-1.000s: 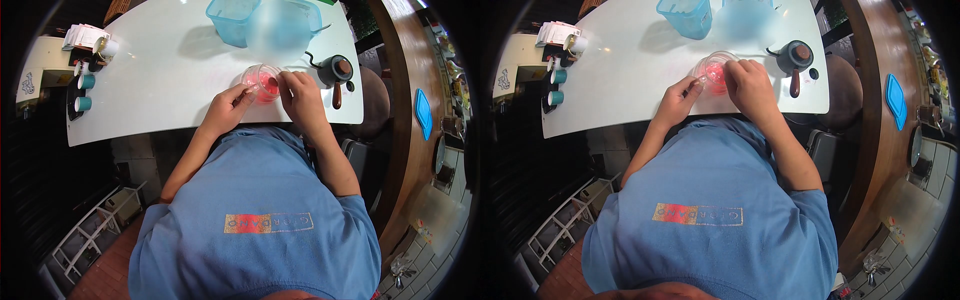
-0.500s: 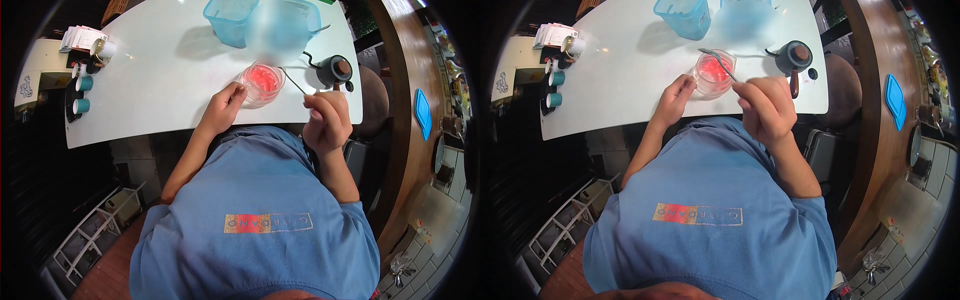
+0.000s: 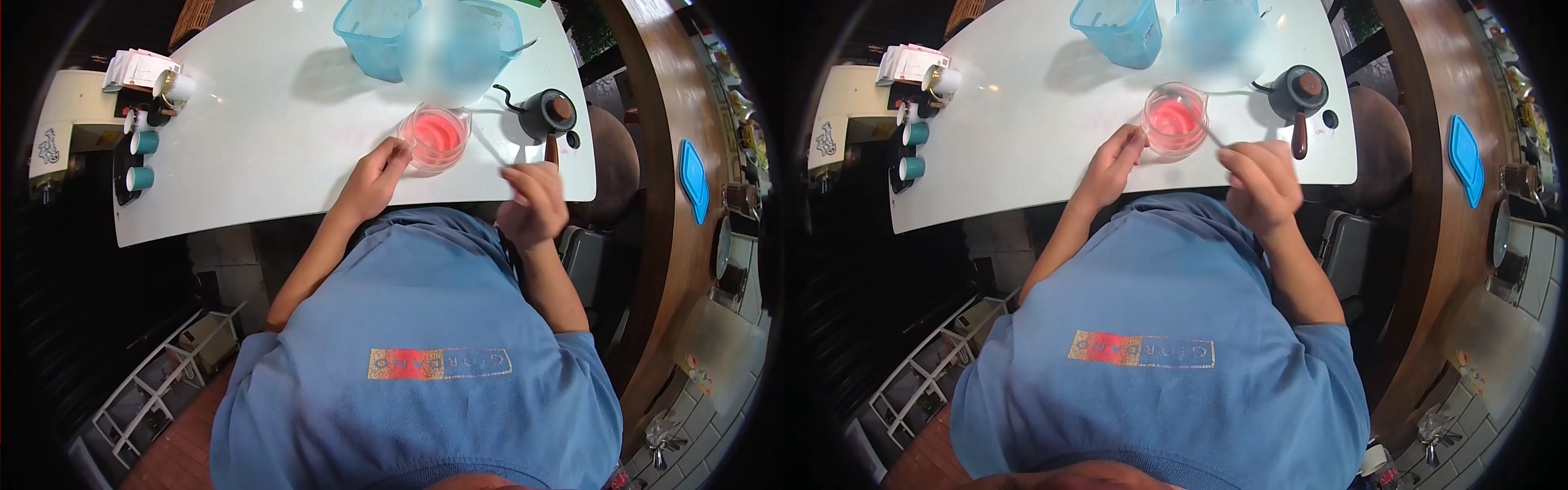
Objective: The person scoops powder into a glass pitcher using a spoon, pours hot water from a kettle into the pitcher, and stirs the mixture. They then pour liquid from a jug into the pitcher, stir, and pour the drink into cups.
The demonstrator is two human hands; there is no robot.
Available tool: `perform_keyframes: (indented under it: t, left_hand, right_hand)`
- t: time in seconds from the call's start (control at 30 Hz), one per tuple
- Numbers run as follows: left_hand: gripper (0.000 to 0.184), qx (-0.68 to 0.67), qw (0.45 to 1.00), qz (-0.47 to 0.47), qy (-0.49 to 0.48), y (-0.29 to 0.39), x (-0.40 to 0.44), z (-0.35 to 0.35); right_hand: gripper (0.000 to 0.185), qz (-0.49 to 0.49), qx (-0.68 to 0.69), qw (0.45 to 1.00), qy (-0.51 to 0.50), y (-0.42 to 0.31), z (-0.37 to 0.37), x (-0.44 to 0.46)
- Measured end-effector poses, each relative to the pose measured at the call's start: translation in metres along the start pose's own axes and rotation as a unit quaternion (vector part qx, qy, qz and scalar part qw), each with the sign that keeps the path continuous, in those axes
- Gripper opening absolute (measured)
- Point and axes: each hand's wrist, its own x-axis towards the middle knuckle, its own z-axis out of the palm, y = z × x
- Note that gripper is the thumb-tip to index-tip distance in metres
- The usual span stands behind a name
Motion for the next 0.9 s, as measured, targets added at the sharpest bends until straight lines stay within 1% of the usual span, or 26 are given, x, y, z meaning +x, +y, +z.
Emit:
perform_keyframes:
  t: [0.03, 0.07, 0.1, 0.17, 0.2, 0.23, 0.3, 0.33, 0.4, 0.43, 0.5, 0.57, 0.6, 0.63, 0.7, 0.77, 0.83, 0.9]
  left_hand:
    - [0.027, -0.008, 1.0, 0.004, -0.003, -0.001, 0.002, 0.0]
    - [0.027, -0.006, 1.0, 0.007, -0.004, -0.001, 0.004, -0.001]
    - [0.026, 0.0, 1.0, 0.007, -0.009, -0.002, 0.005, -0.001]
    - [0.026, 0.005, 1.0, 0.0, -0.018, -0.003, 0.001, 0.001]
    - [0.026, -0.006, 1.0, 0.003, -0.016, -0.002, 0.0, 0.002]
    - [0.026, -0.017, 1.0, 0.009, -0.014, 0.0, 0.002, 0.002]
    - [0.026, -0.01, 1.0, 0.004, -0.023, -0.002, 0.005, 0.003]
    - [0.026, -0.004, 1.0, -0.008, -0.027, -0.004, 0.004, 0.004]
    - [0.027, -0.017, 0.999, -0.01, -0.031, -0.005, 0.003, 0.006]
    - [0.027, -0.029, 0.999, -0.007, -0.032, -0.005, 0.005, 0.008]
    - [0.028, -0.021, 0.998, -0.006, -0.052, -0.002, 0.008, 0.008]
    - [0.029, -0.014, 0.997, -0.011, -0.07, -0.003, 0.011, 0.008]
    - [0.029, -0.018, 0.997, -0.021, -0.073, -0.005, 0.011, 0.008]
    - [0.029, -0.02, 0.996, -0.028, -0.077, -0.007, 0.013, 0.009]
    - [0.029, -0.024, 0.996, -0.013, -0.081, -0.009, 0.015, 0.014]
    - [0.029, -0.03, 0.996, 0.001, -0.082, -0.009, 0.017, 0.018]
    - [0.029, -0.041, 0.997, 0.006, -0.071, -0.007, 0.018, 0.021]
    - [0.029, -0.036, 0.996, 0.003, -0.076, -0.009, 0.02, 0.022]
  right_hand:
    - [0.02, 0.019, -0.008, 0.998, -0.061, 0.0, 0.002, 0.0]
    - [0.017, 0.005, -0.001, 0.999, -0.037, -0.002, -0.001, 0.001]
    - [0.017, 0.003, -0.002, 0.999, -0.036, -0.001, 0.0, 0.002]
    - [0.013, 0.01, 0.049, 0.996, 0.072, -0.004, 0.0, 0.002]
    - [0.013, 0.024, -0.015, 0.999, -0.023, -0.006, -0.001, 0.007]
    - [0.014, 0.032, -0.029, 0.996, -0.074, -0.007, 0.0, 0.006]
    - [0.011, 0.012, -0.025, 0.999, -0.028, -0.014, -0.006, 0.009]
    - [0.011, 0.014, -0.027, 0.999, -0.028, -0.014, -0.005, 0.009]
    - [0.01, 0.055, -0.041, 0.998, 0.013, -0.019, -0.005, 0.005]
    - [0.011, 0.064, -0.051, 0.996, -0.04, -0.014, -0.004, 0.0]
    - [0.013, 0.115, -0.038, 0.993, 0.006, -0.018, -0.012, -0.009]
    - [0.018, 0.218, -0.02, 0.969, 0.115, -0.026, -0.023, -0.007]
    - [0.023, 0.264, 0.005, 0.946, 0.19, -0.023, -0.027, -0.007]
    - [0.026, 0.34, 0.014, 0.889, 0.306, -0.019, -0.029, -0.011]
    - [0.026, 0.37, 0.037, 0.851, 0.372, -0.007, -0.048, -0.019]
    - [0.025, 0.373, 0.012, 0.843, 0.388, 0.006, -0.059, -0.036]
    - [0.024, 0.451, -0.081, 0.822, 0.338, 0.018, -0.065, -0.06]
    - [0.023, 0.46, -0.082, 0.82, 0.33, 0.027, -0.065, -0.08]
